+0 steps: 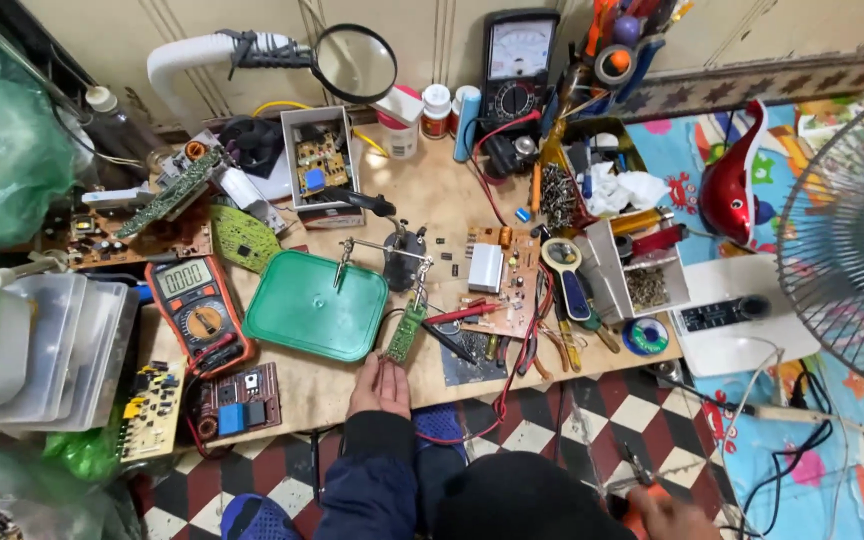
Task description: Repairing a small circuit board using a soldering iron, magnifying glass, and other electronic tools on a cluttered workbench.
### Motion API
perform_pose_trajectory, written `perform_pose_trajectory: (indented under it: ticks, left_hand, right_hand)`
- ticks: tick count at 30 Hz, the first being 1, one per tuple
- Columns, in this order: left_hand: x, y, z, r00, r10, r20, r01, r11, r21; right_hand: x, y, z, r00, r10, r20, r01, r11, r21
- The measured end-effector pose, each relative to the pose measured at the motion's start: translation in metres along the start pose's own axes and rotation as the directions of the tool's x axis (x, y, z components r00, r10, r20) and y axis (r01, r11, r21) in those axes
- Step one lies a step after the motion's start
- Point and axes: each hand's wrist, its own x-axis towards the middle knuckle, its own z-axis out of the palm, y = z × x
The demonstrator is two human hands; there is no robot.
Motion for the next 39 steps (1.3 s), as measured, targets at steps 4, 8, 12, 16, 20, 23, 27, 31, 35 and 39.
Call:
perform_pose_trajectory:
  ticks: [4,8,12,16,20,23,27,31,35,39]
  left_hand:
    - [-0.07,0.016,0.025,0.994,0.101,-0.042,-0.099,0.994,0.043]
    - [-0.06,0.038,0.014,0.976,0.216,-0.02,-0.212,0.97,0.119]
    - [-0.058,0.077,0.004,0.889,0.458,-0.008,-0.441,0.861,0.252]
    - [-0.086,0.117,0.003,0.831,0.552,0.074,-0.557,0.819,0.139]
    - [-0.076,0.121,-0.018,0.846,0.496,0.194,-0.508,0.861,0.014]
    - [-0.129,0.124,-0.001,0.88,0.398,0.258,-0.415,0.91,0.012]
    - [-0.183,0.135,0.002,0.91,0.245,0.334,-0.292,0.951,0.098]
    - [-0.221,0.142,-0.009,0.87,0.171,0.463,-0.237,0.967,0.088]
    - [-0.236,0.141,-0.018,0.847,0.155,0.508,-0.232,0.968,0.093]
    - [-0.238,0.139,-0.027,0.805,0.108,0.583,-0.176,0.983,0.061]
  right_hand:
    - [-0.076,-0.143,-0.083,0.878,-0.427,-0.217,0.45,0.89,0.068]
    - [-0.045,-0.245,-0.086,0.617,-0.694,-0.371,0.739,0.673,-0.028]
    - [0.034,-0.306,-0.066,0.588,-0.729,-0.349,0.622,0.684,-0.381]
    - [0.055,-0.327,-0.067,0.708,-0.661,-0.251,0.534,0.733,-0.422]
    - [0.036,-0.331,-0.078,0.735,-0.642,-0.217,0.49,0.725,-0.485]
    - [0.026,-0.313,-0.095,0.696,-0.663,-0.274,0.481,0.715,-0.508]
    - [-0.072,-0.259,-0.138,0.701,-0.617,-0.358,0.705,0.675,0.218]
    - [-0.088,-0.181,-0.15,0.563,-0.719,-0.407,0.609,0.029,0.792]
    - [-0.078,-0.132,-0.149,0.328,-0.787,-0.522,0.657,-0.207,0.725]
    - [-0.246,-0.196,-0.157,0.399,-0.868,-0.296,0.286,-0.189,0.939]
